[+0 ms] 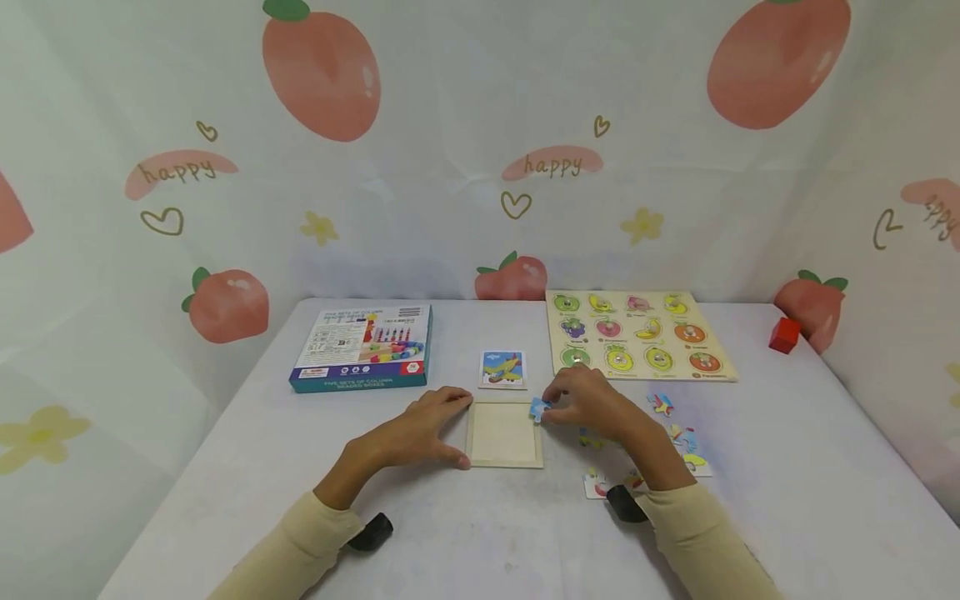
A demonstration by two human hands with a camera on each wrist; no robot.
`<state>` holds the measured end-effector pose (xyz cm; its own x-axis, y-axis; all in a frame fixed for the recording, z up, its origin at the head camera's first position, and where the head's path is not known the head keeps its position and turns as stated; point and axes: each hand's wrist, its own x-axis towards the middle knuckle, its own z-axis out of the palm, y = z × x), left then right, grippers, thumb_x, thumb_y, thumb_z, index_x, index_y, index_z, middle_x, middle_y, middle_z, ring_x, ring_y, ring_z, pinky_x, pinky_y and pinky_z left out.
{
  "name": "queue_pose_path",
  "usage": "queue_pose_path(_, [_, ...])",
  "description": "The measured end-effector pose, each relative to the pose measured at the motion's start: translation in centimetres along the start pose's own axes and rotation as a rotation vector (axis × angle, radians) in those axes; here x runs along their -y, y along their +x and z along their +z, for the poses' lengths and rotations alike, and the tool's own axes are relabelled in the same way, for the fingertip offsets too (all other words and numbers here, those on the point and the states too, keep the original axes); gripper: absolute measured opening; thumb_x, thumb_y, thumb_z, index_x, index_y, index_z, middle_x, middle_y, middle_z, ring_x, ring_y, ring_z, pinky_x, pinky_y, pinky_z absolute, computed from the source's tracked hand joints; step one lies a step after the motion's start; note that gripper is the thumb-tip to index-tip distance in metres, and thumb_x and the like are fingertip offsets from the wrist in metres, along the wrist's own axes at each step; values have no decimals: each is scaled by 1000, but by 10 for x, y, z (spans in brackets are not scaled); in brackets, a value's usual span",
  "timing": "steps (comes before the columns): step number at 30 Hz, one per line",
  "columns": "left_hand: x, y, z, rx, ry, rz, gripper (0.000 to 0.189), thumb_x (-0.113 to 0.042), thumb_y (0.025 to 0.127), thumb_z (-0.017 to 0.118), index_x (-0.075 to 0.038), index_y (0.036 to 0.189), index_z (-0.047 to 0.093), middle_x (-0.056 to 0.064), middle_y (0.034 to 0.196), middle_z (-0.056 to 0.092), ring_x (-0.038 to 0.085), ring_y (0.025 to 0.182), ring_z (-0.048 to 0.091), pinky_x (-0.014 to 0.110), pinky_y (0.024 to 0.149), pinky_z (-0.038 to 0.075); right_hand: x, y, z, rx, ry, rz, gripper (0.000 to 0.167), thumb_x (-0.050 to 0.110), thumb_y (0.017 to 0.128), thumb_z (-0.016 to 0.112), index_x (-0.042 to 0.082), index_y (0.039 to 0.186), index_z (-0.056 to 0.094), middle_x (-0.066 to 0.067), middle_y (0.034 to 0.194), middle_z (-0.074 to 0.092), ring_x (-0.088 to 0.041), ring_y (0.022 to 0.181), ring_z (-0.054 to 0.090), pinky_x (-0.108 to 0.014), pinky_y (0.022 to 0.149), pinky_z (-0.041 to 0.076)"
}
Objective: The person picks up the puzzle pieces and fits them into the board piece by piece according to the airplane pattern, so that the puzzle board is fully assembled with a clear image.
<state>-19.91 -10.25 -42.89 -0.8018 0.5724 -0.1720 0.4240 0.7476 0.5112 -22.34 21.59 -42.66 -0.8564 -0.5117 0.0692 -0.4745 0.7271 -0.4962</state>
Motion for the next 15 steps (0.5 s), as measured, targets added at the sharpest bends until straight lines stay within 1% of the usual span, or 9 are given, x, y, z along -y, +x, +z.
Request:
queue_pose_path(4, [1, 0, 0, 5, 6, -5, 100, -50, 85, 87, -11, 164, 41, 5, 167, 39, 28, 153, 36, 52, 125, 32, 11, 9, 7, 15, 5, -27, 19, 26, 90, 84, 12, 102, 82, 7, 99, 72, -19, 102, 59, -46, 93, 48])
queue_pose_path(8, [1, 1, 0, 10, 4, -3, 99, -52, 85, 86, -11, 164, 41, 5, 168, 39, 28, 153, 36, 53, 125, 32, 23, 18, 13, 31, -22, -52, 19, 26, 90, 83, 12, 103, 82, 7, 98, 72, -17, 100, 58, -44, 93, 51])
queue_pose_path(12, [1, 0, 0, 9, 2, 1, 99, -52, 85, 86, -11, 163, 41, 5, 167, 39, 29, 153, 37, 53, 125, 32, 33, 26, 19, 43, -58, -76, 19, 27, 92, 82, 13, 104, 82, 7, 101, 72, -17, 102, 58, -43, 95, 52])
queue_pose_path(15, [1, 0, -1, 8, 0, 2, 99, -52, 85, 86, -10, 163, 41, 6, 167, 39, 29, 152, 37, 53, 124, 32, 39, 31, 23, 41, -66, -109, 19, 27, 93, 81, 12, 105, 82, 5, 103, 72, -19, 104, 59, -44, 97, 53])
